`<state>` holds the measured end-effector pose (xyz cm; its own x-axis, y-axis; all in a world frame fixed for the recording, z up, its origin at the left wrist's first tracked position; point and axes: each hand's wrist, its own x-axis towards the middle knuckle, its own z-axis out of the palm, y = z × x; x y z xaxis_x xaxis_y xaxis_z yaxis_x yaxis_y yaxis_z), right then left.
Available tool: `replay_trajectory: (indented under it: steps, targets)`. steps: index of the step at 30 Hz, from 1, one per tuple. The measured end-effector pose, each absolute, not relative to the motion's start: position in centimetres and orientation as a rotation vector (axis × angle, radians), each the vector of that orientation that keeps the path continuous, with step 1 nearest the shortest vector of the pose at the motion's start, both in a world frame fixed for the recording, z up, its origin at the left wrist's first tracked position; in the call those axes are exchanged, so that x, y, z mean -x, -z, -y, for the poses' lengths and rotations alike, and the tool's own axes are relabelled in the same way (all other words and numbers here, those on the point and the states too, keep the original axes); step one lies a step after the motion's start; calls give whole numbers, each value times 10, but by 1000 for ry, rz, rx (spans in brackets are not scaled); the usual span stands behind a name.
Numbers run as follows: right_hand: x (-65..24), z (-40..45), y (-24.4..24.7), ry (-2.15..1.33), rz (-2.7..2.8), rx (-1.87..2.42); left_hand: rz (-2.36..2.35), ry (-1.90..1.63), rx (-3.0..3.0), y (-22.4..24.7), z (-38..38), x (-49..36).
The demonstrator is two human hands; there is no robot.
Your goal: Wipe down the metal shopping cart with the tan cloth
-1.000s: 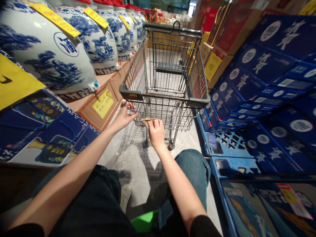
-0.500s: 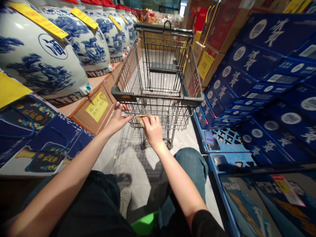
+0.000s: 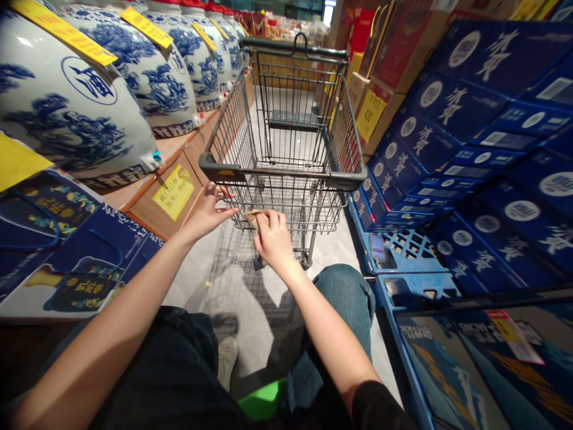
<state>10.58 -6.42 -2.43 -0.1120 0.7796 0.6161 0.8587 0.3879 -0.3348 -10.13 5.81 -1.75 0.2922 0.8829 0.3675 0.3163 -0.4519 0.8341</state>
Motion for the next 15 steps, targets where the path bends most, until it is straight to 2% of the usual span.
replay_trajectory:
  steps: [5, 10, 15]
  targets:
    - [-104, 53, 19, 227, 1863, 1344, -984, -1089, -2021, 14, -60, 113]
    - [-85, 52, 38, 131, 1994, 1538, -928, -1117, -1957, 17, -65, 116]
    - [-81, 50, 29, 141, 1908, 1539, -878, -1073, -1845, 15, -67, 117]
